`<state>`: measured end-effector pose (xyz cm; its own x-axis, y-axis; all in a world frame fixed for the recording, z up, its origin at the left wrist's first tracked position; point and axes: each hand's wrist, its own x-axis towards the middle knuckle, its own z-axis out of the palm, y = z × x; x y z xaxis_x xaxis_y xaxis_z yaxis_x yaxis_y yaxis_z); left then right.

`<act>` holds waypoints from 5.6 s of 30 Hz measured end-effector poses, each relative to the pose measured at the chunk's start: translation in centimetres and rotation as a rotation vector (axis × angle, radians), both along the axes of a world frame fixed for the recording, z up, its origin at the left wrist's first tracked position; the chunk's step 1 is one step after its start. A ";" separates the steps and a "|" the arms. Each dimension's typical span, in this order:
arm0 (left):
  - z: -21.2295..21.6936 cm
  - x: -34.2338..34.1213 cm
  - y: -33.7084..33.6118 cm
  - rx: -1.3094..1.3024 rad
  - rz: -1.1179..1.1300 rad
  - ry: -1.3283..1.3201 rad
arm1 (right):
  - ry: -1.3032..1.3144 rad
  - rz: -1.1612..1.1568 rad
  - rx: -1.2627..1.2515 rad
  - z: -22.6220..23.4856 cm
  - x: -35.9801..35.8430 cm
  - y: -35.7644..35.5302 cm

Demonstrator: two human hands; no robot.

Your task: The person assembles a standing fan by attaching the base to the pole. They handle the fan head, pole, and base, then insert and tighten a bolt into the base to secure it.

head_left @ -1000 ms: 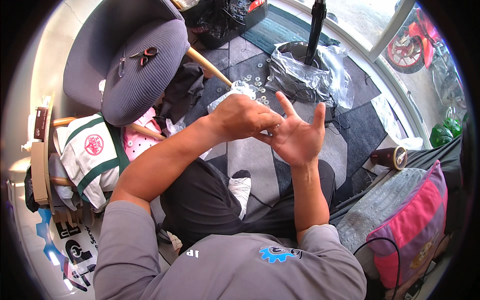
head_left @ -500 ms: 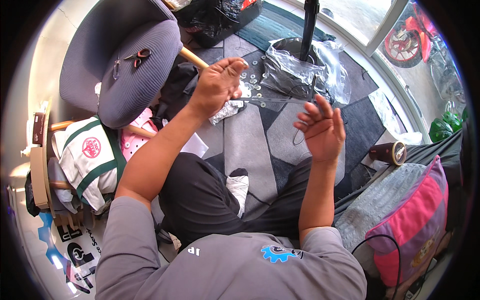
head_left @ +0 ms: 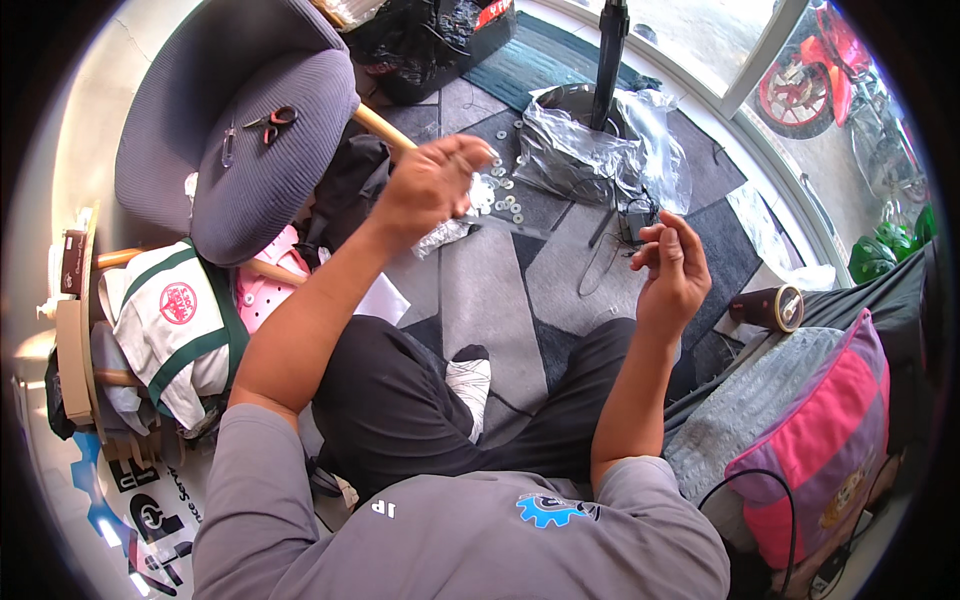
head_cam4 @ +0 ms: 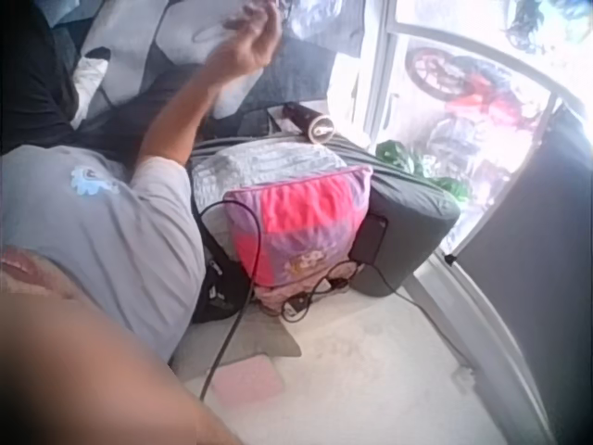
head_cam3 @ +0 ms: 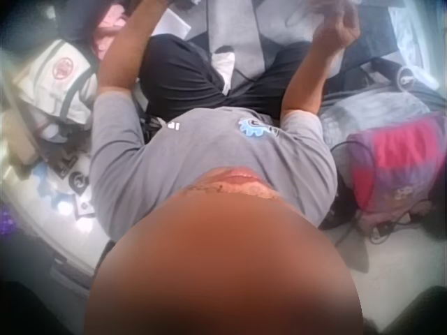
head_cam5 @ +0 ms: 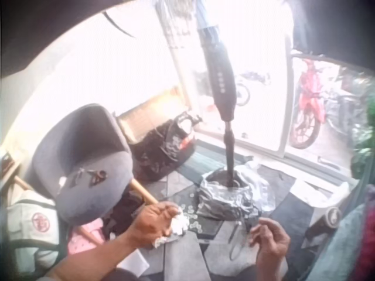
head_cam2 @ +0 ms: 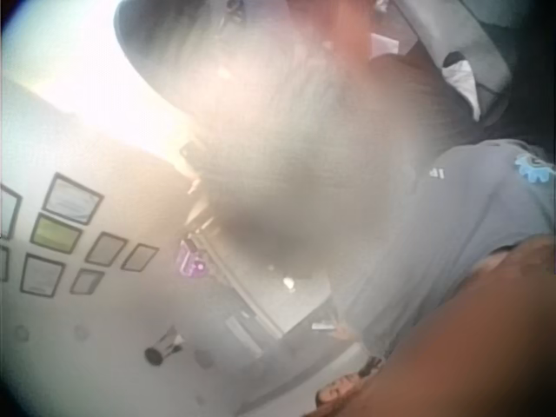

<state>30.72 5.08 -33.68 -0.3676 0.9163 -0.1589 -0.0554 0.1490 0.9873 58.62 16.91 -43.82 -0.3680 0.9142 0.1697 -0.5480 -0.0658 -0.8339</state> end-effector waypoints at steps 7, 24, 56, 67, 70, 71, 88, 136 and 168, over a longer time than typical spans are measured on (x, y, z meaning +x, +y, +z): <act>-1.1 3.8 1.0 -0.195 -0.359 0.014 | -0.396 -0.128 0.546 2.7 -5.4 -5.5; -1.6 4.2 1.6 -0.262 -0.200 0.032 | -0.284 -0.007 0.150 0.2 -6.0 -4.3; -2.5 3.3 1.9 -0.018 0.075 0.456 | 0.164 0.406 -0.218 -2.3 -11.4 -6.7; -2.0 2.0 1.0 -0.462 0.077 0.117 | -0.339 -0.345 0.300 -2.6 -11.7 -6.6; -2.1 1.9 0.9 -0.607 -0.010 0.056 | -0.375 -0.459 0.461 -3.0 -10.9 -5.6; -2.1 1.9 0.8 -0.664 -0.029 0.026 | -0.380 -0.491 0.520 -3.1 -10.7 -5.3; -3.7 1.8 -0.3 -0.236 -0.227 1.335 | -0.364 0.040 0.060 -1.2 -10.4 -5.2; -3.9 1.4 0.4 -0.396 -0.174 0.249 | 0.027 0.498 -0.209 -3.4 -6.8 -1.6; -1.4 2.1 0.0 -0.313 -0.207 -0.046 | -0.228 0.330 0.144 -1.0 -7.5 -3.4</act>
